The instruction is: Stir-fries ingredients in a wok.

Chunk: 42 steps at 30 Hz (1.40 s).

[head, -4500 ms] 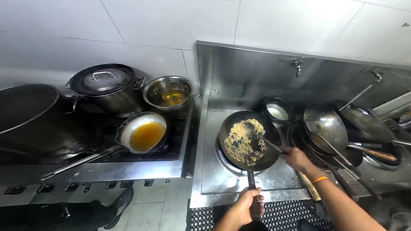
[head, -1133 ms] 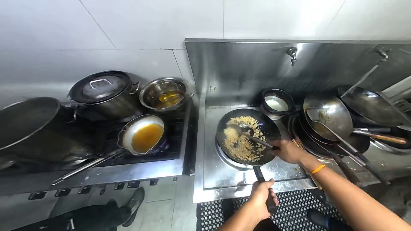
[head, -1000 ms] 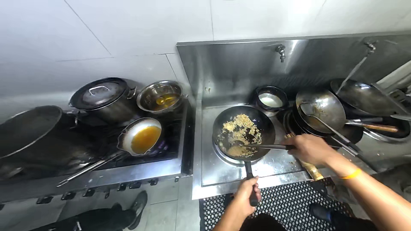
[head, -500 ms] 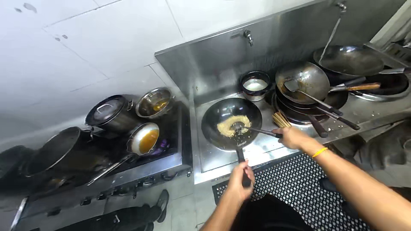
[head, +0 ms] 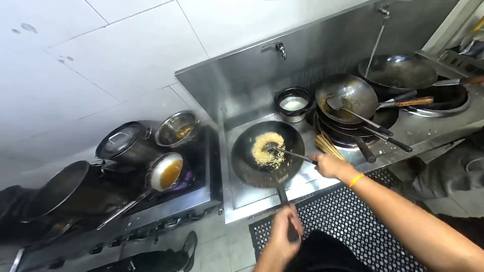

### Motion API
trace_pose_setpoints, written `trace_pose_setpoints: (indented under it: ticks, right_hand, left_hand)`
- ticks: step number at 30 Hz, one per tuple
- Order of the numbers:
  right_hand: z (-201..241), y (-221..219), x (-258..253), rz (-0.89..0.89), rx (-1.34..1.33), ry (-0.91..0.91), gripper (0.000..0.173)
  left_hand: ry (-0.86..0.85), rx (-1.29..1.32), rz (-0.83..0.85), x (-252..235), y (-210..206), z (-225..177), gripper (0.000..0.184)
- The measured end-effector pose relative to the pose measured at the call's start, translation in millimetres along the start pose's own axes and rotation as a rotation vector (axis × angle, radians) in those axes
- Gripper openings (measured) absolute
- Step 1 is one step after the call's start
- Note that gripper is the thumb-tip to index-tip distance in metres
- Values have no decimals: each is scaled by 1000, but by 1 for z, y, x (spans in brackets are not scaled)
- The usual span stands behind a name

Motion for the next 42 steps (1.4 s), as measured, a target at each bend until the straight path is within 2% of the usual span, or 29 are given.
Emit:
trace_pose_setpoints:
  ticks: [2, 4, 6, 8, 10, 12, 14, 15, 17, 19, 21, 24, 27, 28, 30, 32, 34, 36, 38, 40, 42]
  right_hand:
    - [-10, -5, 14, 56, -35, 19, 53]
    - [-12, 13, 33, 251, -100, -3, 45]
    - [-14, 28, 50, 465, -247, -60, 38]
    - [-15, 42, 42, 534, -350, -127, 41]
    - [-13, 37, 19, 440, -314, -135, 44]
    - [-12, 12, -9, 216, -110, -95, 43]
    - [-12, -16, -15, -5, 4, -65, 50]
    - [-10, -22, -5, -40, 3, -58, 54]
    - [-1, -10, 20, -26, -57, -31, 53]
    - [1, 20, 41, 13, -162, 14, 41]
    - [3, 54, 46, 80, -232, 18, 30]
    - [7, 82, 12, 65, -8, -58, 28]
    - [21, 45, -41, -67, 110, -98, 31]
    - [30, 25, -54, -68, 82, -101, 33]
    - [52, -2, -70, 41, -37, -93, 37]
    - [70, 3, -69, 202, -144, -48, 39]
    - [80, 37, -59, 279, -36, -33, 36]
    - [84, 76, -58, 195, 239, -74, 26]
    - [90, 89, -68, 57, 382, -180, 27]
    - [103, 68, -86, -66, 350, -208, 27]
    - [116, 34, -107, -62, 258, -137, 33]
  left_hand:
    - [37, -113, -72, 48, 9, 35, 7]
    - [103, -156, -129, 76, 2, 34, 7]
    - [126, -67, -105, 69, -21, 4, 13]
    - [72, 68, -80, 24, -40, -46, 12]
    - [17, 120, -50, -30, -34, -74, 8]
    - [-27, 86, -24, -49, -14, -53, 6]
    - [-32, -32, -34, -15, -1, -6, 5]
    - [-14, -107, -62, 11, 5, 15, 3]
    - [45, -176, -157, 49, 9, 29, 8]
    - [75, -115, -153, 57, -5, 9, 8]
    - [54, 9, -99, 30, -22, -33, 13]
    - [-7, 73, -78, -30, -16, -81, 14]
    - [-23, 57, -66, -61, 4, -84, 16]
    - [-22, 53, -61, -65, 10, -83, 18]
    - [-21, 43, -59, -70, 18, -84, 21]
    - [-25, 30, -57, -73, 25, -87, 25]
    - [-22, 14, -49, -75, 32, -88, 28]
    - [-14, -20, -33, -79, 37, -90, 28]
    - [-3, -56, -25, -81, 41, -93, 30]
    - [10, -75, -19, -83, 43, -94, 32]
    - [34, -97, -8, -85, 45, -93, 36]
Point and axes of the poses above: each hand's wrist, its own x-axis away from the middle knuckle, its own y-axis out of the back of the hand, z = x × y, the point moved 10 cm from there along -x, towards the middle knuckle, and after that the axes turned 1 degree about -y, right-handed, at the moved point
